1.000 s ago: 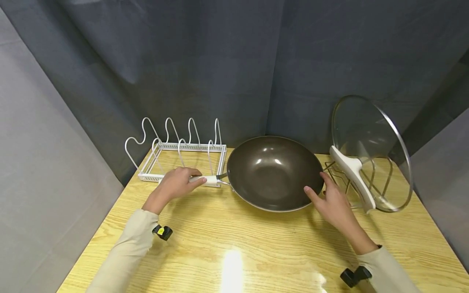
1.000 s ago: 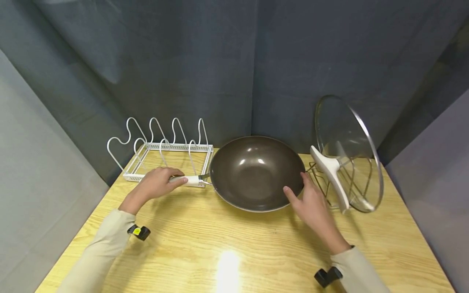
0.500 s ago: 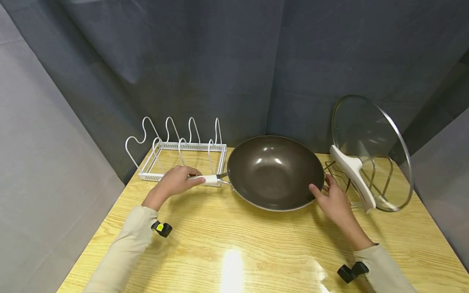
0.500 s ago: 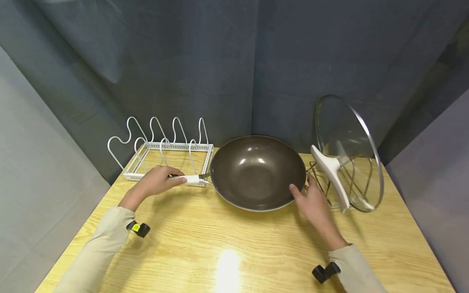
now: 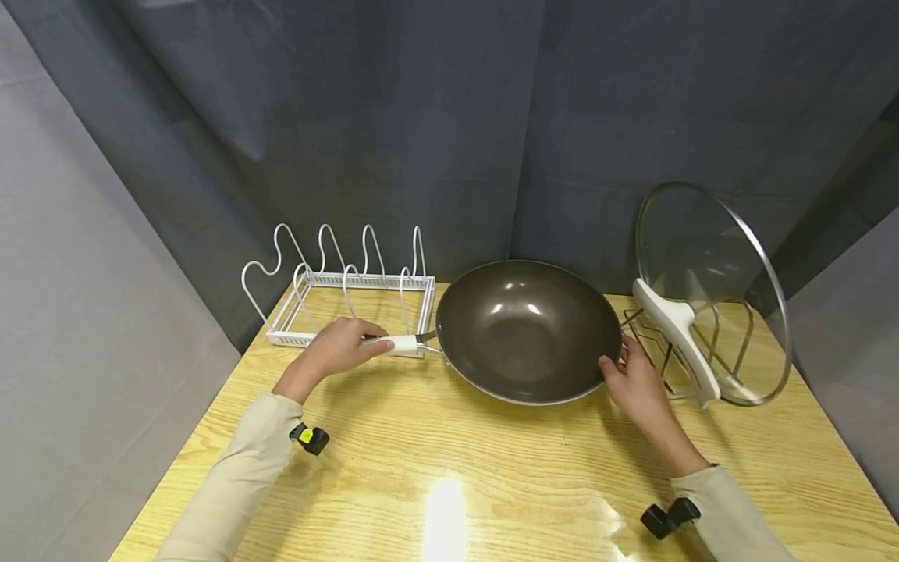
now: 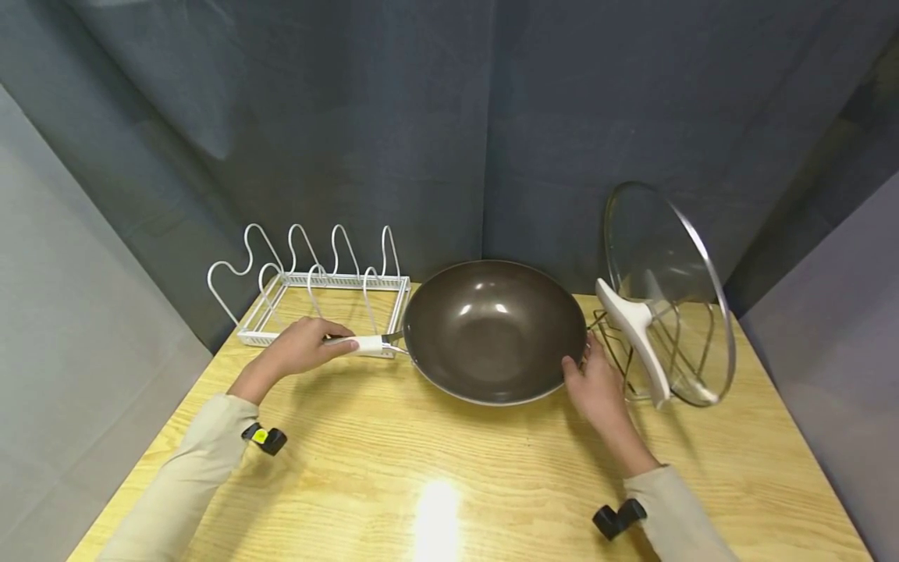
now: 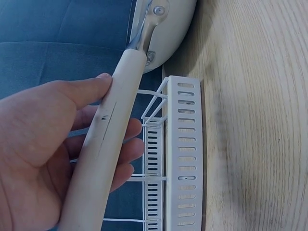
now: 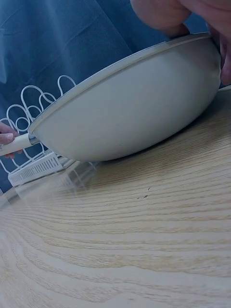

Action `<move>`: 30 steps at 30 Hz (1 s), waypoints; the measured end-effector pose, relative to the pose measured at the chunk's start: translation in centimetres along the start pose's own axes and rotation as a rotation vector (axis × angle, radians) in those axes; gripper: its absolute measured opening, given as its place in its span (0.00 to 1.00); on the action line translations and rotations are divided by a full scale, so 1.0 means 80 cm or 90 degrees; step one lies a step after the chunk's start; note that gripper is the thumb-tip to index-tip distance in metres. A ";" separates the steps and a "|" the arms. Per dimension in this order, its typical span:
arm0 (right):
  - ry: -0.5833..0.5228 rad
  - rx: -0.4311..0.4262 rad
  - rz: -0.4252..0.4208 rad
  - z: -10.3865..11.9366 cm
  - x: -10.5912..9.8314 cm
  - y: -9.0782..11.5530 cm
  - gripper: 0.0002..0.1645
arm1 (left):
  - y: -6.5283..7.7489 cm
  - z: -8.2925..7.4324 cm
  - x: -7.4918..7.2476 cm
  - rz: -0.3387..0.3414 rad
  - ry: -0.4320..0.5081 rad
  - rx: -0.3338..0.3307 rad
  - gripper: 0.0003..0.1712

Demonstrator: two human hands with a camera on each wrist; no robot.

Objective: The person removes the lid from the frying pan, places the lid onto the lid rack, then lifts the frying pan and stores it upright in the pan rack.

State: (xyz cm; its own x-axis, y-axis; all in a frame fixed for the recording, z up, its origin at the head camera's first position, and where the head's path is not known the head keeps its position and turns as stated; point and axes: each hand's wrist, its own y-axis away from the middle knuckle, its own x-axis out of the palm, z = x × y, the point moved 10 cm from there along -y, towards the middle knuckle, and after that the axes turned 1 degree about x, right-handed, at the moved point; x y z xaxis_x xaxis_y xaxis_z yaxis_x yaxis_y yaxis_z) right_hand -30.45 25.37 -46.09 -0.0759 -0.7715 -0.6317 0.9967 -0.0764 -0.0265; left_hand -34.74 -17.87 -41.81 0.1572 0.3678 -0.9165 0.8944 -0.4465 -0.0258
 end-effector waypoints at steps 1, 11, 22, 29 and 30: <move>0.004 -0.001 -0.001 0.001 0.000 0.000 0.40 | 0.000 0.000 0.000 0.001 0.000 0.001 0.21; 0.023 0.002 -0.008 0.000 -0.002 -0.006 0.39 | 0.004 -0.014 -0.004 -0.008 -0.018 0.010 0.17; 0.019 0.045 -0.019 -0.004 0.002 -0.023 0.39 | 0.016 -0.023 -0.001 0.000 -0.034 -0.019 0.16; -0.007 0.070 -0.032 -0.007 0.003 -0.033 0.40 | 0.026 -0.035 0.001 0.019 -0.073 -0.025 0.19; -0.014 0.072 -0.035 -0.008 0.003 -0.035 0.40 | 0.027 -0.037 0.001 0.022 -0.079 -0.023 0.19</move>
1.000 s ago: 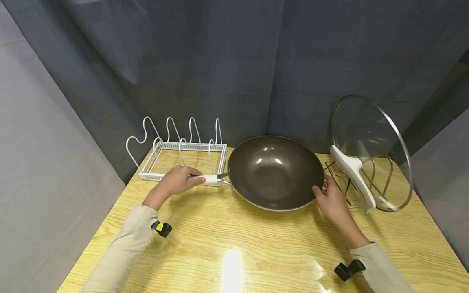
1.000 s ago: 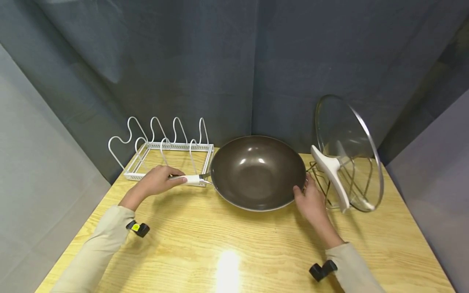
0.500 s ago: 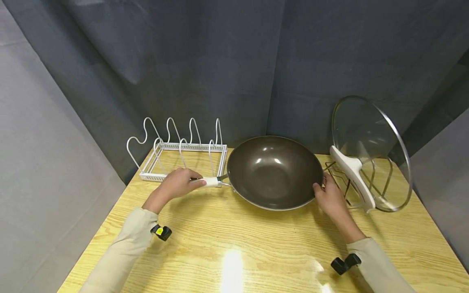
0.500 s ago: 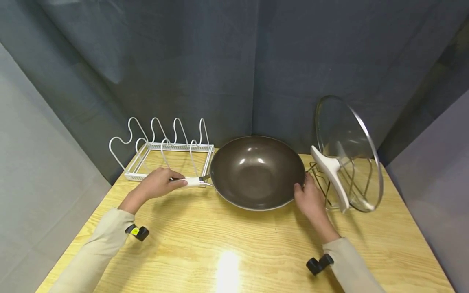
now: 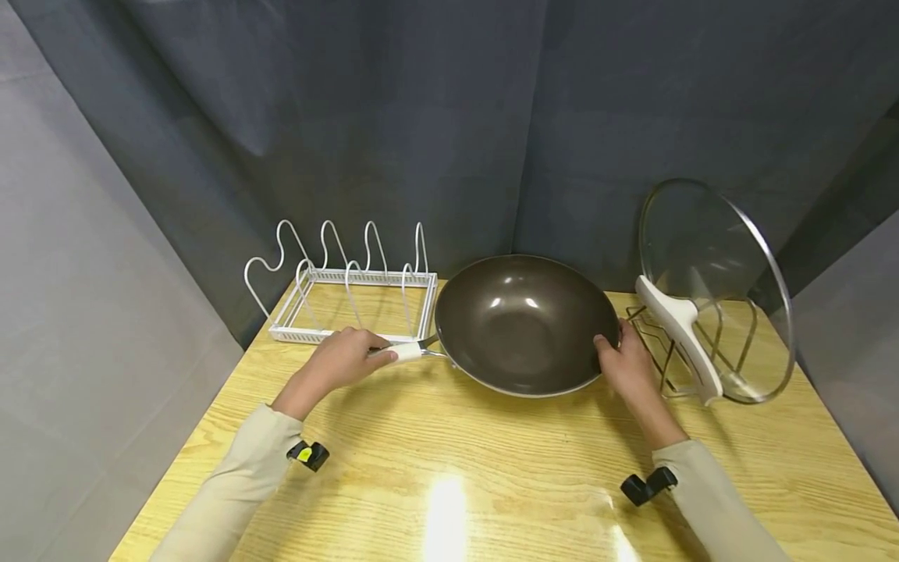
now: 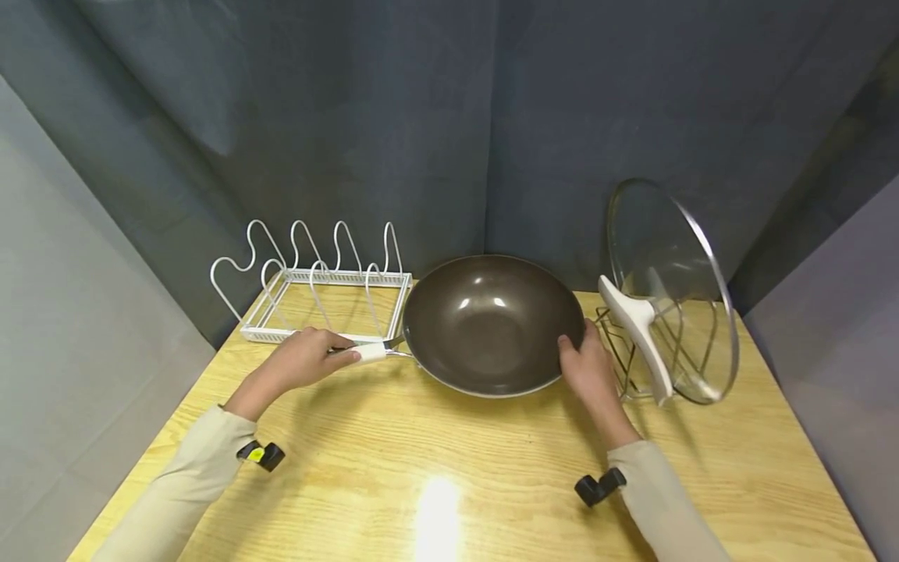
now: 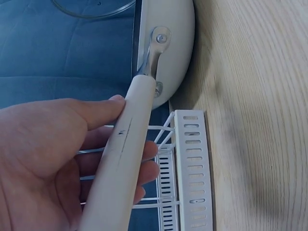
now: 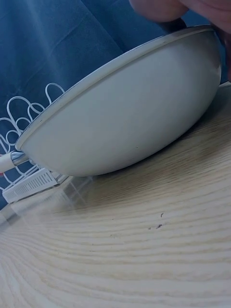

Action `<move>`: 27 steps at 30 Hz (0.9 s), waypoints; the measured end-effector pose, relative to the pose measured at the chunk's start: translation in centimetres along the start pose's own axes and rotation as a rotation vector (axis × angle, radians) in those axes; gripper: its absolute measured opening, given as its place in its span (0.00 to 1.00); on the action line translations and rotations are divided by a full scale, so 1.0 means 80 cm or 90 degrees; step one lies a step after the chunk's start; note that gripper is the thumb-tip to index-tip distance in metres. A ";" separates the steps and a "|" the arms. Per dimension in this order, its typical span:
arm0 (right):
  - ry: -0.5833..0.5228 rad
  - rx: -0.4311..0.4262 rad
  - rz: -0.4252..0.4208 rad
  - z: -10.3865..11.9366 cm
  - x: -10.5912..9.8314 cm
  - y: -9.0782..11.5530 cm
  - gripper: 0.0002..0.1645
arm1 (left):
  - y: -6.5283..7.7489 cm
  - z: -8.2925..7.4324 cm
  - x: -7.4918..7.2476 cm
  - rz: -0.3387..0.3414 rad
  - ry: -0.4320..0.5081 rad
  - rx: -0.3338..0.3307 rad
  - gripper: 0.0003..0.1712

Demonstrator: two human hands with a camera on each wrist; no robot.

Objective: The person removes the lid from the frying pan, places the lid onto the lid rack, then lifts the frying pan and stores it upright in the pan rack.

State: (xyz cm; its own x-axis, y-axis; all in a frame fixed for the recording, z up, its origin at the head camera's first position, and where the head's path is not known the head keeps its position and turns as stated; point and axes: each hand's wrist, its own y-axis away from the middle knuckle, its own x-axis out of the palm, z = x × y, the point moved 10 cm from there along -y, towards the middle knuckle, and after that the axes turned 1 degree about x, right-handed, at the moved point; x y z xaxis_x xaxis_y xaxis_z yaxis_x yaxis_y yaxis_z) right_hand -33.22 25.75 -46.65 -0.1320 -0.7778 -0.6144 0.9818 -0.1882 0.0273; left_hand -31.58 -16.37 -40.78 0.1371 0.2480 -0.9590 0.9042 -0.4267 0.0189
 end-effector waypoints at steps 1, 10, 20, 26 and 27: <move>-0.005 0.000 -0.004 0.000 0.000 -0.001 0.40 | 0.001 -0.002 0.000 -0.001 -0.008 0.003 0.19; -0.022 0.020 -0.028 -0.003 0.000 -0.012 0.38 | 0.007 -0.012 0.001 0.009 -0.026 0.002 0.16; -0.009 0.020 -0.021 -0.002 -0.002 -0.021 0.35 | 0.013 -0.021 0.004 0.043 0.001 -0.007 0.15; -0.010 0.010 -0.019 0.002 -0.004 -0.027 0.34 | 0.014 -0.022 0.003 0.051 0.006 -0.031 0.15; -0.012 0.009 -0.017 0.003 -0.004 -0.029 0.34 | 0.014 -0.023 0.004 0.052 0.006 -0.034 0.14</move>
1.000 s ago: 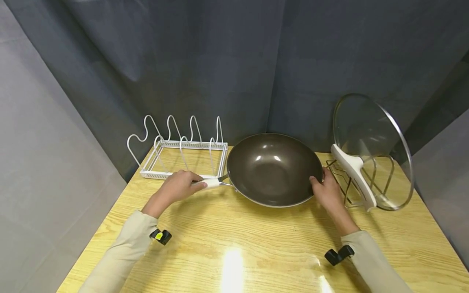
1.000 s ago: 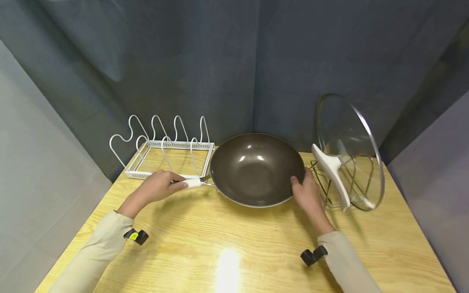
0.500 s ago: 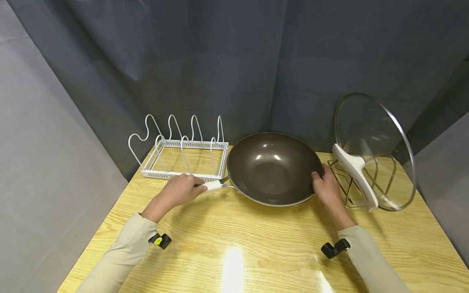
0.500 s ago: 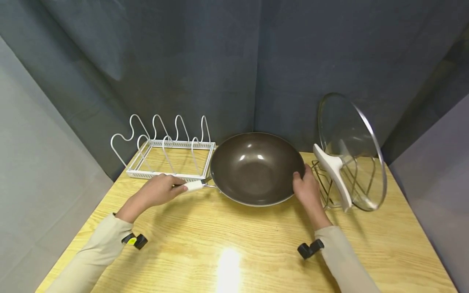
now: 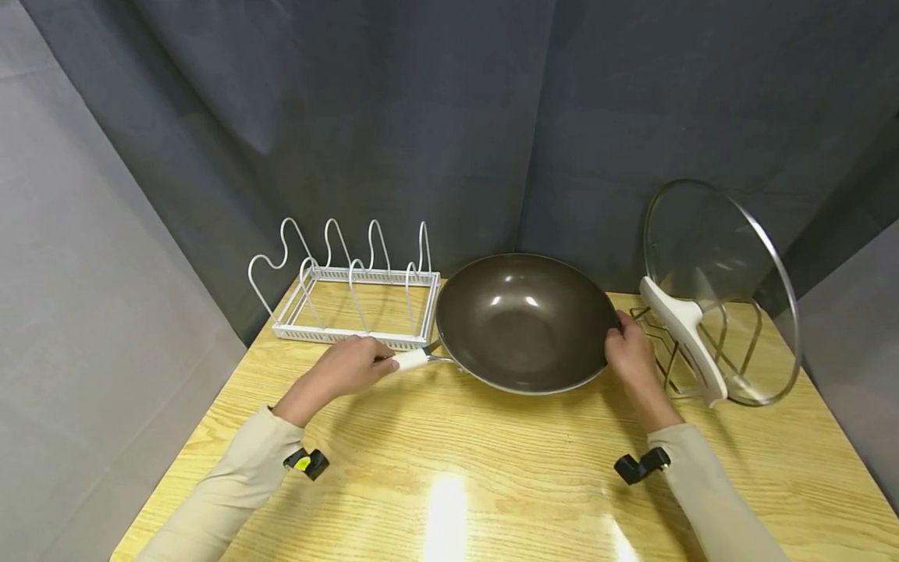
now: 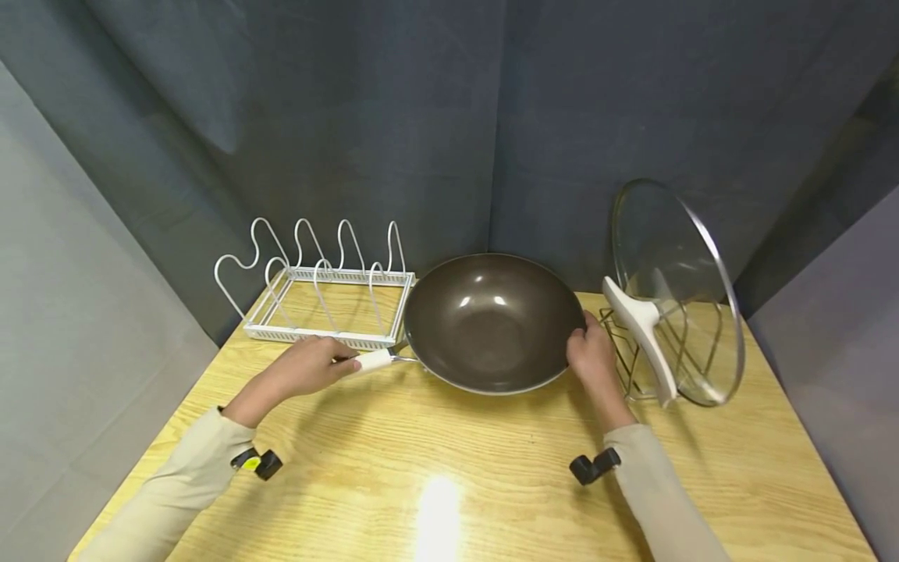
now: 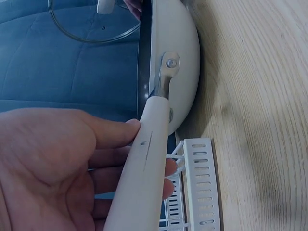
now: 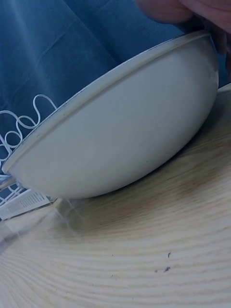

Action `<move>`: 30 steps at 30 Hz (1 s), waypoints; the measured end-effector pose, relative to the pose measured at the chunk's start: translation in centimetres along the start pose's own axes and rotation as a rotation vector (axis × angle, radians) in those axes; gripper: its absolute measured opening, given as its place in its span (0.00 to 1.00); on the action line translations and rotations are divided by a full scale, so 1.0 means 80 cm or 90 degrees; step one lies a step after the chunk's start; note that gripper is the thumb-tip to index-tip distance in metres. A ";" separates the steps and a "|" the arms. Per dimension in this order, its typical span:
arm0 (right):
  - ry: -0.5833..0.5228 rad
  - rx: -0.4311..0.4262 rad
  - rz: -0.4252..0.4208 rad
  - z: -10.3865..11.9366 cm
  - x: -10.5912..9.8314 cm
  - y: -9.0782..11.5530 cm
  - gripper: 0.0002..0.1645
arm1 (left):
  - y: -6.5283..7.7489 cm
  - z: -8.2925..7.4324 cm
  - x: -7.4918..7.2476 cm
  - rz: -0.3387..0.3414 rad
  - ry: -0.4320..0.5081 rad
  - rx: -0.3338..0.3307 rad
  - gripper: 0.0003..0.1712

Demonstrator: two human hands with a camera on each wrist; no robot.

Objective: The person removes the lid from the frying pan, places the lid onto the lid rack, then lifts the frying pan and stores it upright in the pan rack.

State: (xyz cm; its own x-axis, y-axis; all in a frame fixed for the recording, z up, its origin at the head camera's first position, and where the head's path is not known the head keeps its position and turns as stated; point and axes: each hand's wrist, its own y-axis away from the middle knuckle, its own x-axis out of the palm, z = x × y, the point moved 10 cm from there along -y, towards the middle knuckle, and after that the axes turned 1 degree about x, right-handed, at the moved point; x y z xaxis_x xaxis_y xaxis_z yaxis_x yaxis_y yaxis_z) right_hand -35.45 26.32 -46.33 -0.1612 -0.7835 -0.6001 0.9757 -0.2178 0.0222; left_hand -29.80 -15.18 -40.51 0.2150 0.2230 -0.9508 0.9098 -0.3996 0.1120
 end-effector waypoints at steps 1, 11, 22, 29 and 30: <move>-0.002 0.001 0.001 0.000 0.000 -0.001 0.34 | 0.000 0.000 0.000 0.001 -0.001 -0.003 0.13; 0.000 -0.011 -0.011 0.004 0.000 -0.010 0.34 | 0.005 -0.012 0.000 0.009 -0.004 -0.022 0.17; 0.016 -0.011 -0.018 0.007 0.001 -0.021 0.34 | 0.007 -0.017 -0.003 0.001 -0.017 -0.038 0.12; 0.020 -0.013 -0.025 0.009 0.002 -0.027 0.33 | 0.011 -0.020 0.003 0.018 0.001 -0.032 0.17; 0.019 -0.014 -0.025 0.009 0.002 -0.028 0.33 | 0.012 -0.020 0.003 0.017 0.005 -0.030 0.17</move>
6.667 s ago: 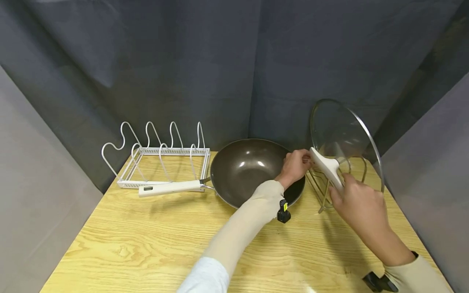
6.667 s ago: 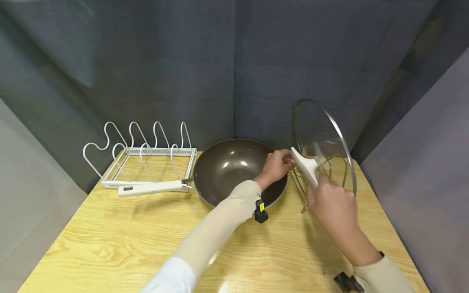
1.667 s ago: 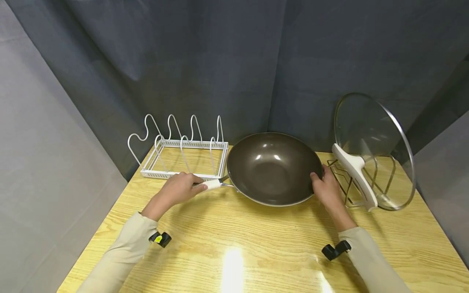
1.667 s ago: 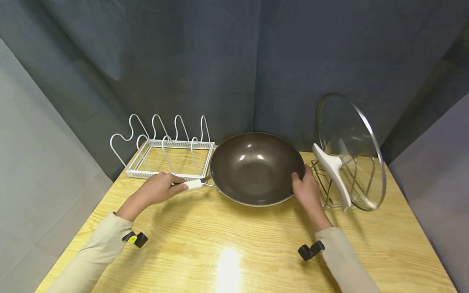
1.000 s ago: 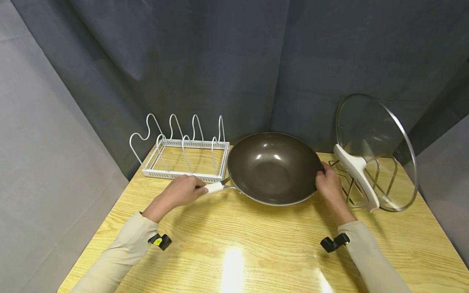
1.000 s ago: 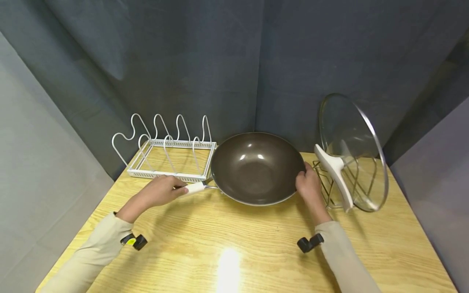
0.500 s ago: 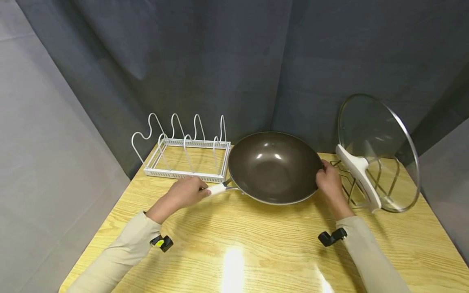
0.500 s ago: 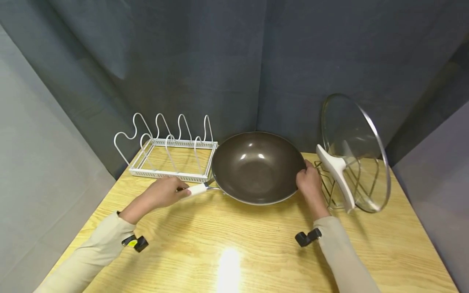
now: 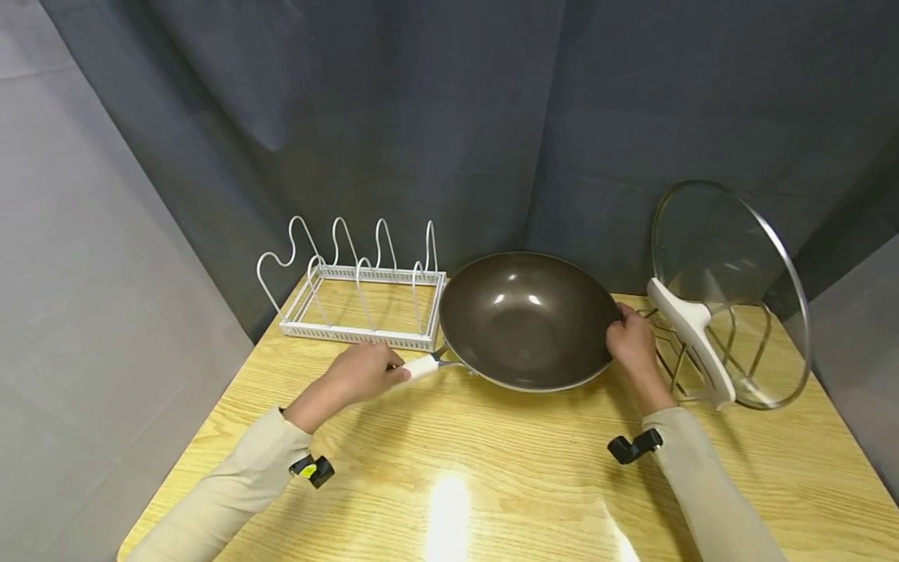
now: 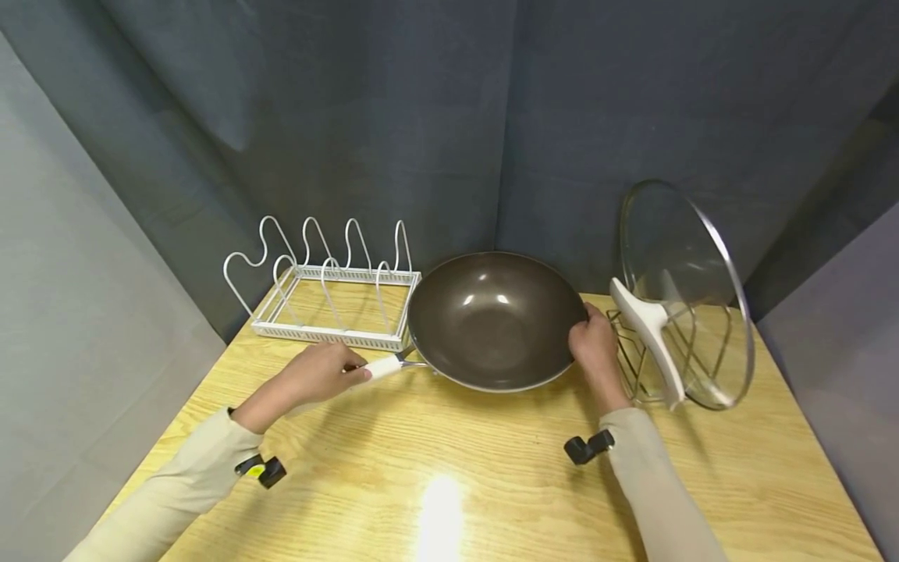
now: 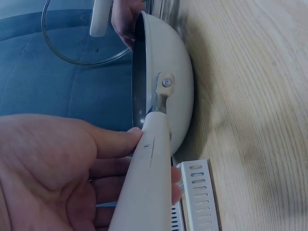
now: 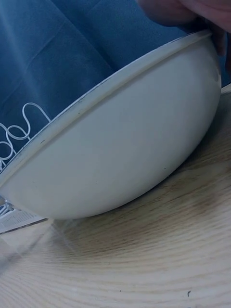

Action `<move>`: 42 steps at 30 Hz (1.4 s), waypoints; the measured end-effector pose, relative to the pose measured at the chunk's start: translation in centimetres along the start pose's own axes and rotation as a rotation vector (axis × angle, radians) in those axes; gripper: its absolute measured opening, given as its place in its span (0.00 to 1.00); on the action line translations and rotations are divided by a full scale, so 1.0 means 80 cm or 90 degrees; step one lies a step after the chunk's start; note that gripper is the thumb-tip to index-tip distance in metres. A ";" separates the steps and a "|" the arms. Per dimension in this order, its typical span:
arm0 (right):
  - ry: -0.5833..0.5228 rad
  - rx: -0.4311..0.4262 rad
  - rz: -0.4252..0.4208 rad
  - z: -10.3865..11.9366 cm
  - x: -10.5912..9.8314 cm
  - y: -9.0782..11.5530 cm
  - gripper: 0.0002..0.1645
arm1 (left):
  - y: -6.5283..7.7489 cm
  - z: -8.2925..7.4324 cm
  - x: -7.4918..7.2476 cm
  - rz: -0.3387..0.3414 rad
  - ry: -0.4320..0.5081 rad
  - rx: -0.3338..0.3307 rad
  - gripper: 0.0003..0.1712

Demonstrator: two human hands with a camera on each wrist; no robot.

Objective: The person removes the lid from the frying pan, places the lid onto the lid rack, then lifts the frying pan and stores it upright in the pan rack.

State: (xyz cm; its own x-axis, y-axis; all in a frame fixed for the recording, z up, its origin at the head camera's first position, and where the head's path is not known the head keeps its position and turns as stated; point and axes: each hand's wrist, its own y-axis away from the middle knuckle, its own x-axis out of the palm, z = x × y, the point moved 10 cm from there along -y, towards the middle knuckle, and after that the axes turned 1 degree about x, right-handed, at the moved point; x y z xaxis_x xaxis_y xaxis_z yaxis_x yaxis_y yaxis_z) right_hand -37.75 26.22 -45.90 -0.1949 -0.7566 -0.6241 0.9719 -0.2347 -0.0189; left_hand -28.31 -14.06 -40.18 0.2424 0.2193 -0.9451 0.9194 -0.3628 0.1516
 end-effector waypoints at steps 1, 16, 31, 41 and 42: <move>-0.001 0.000 0.000 0.001 0.000 0.000 0.33 | 0.001 0.000 0.000 0.000 0.005 0.002 0.16; -0.005 -0.006 0.031 0.002 0.009 -0.015 0.34 | 0.006 -0.006 -0.001 -0.006 0.068 0.039 0.11; -0.007 -0.001 0.040 0.003 0.016 -0.030 0.36 | 0.010 -0.012 0.008 0.035 0.114 0.064 0.09; -0.001 0.000 0.029 0.011 0.016 -0.038 0.37 | 0.014 -0.015 0.010 0.044 0.139 0.068 0.19; -0.002 -0.001 0.026 0.011 0.016 -0.039 0.37 | 0.015 -0.015 0.011 0.047 0.144 0.068 0.19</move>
State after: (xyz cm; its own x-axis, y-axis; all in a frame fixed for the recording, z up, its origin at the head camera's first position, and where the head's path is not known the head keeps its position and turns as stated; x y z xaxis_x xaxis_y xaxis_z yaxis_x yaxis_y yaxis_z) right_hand -41.16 25.43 -45.96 -0.1550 -0.7681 -0.6214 0.9793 -0.2023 0.0058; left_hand -26.60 -13.19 -40.49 0.3816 0.3812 -0.8421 0.8617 -0.4764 0.1748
